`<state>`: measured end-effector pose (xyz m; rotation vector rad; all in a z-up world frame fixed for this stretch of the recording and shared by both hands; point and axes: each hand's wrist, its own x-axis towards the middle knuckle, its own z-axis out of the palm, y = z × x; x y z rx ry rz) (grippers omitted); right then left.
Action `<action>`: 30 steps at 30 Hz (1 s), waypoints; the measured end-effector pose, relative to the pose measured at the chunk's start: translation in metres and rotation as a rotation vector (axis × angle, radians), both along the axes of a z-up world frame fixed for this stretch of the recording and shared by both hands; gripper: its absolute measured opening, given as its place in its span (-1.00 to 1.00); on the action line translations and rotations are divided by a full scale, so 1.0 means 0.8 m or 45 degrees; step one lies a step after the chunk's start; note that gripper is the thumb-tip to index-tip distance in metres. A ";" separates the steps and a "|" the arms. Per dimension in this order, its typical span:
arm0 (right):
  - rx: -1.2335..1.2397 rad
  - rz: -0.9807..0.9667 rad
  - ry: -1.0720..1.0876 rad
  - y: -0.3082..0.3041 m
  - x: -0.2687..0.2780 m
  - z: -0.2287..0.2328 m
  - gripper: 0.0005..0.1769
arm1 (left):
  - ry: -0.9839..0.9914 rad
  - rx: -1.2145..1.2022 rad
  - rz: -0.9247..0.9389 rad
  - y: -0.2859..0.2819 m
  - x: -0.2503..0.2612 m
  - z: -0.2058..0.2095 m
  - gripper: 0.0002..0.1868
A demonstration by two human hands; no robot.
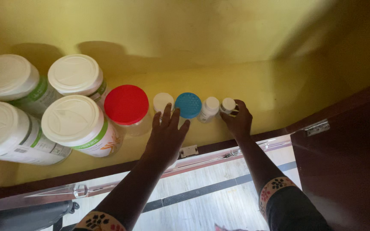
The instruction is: The person wipes several small plastic containers with a cloth on a table, then places them one by one into a wooden cabinet. The person closes the cabinet doors at the end.
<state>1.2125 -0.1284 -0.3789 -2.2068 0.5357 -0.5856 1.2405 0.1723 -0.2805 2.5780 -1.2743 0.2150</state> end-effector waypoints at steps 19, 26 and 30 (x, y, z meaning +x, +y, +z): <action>-0.263 -0.164 -0.115 0.171 -0.173 0.113 -0.34 | 0.349 -0.591 0.038 0.055 -0.122 0.058 -0.34; 0.481 -0.218 -0.017 0.242 -0.259 0.171 -0.22 | 0.300 -0.771 -0.009 0.079 -0.142 0.061 -0.42; 0.482 -0.267 -0.033 0.245 -0.314 0.232 -0.43 | 0.224 -0.836 -0.045 0.080 -0.167 0.088 -0.56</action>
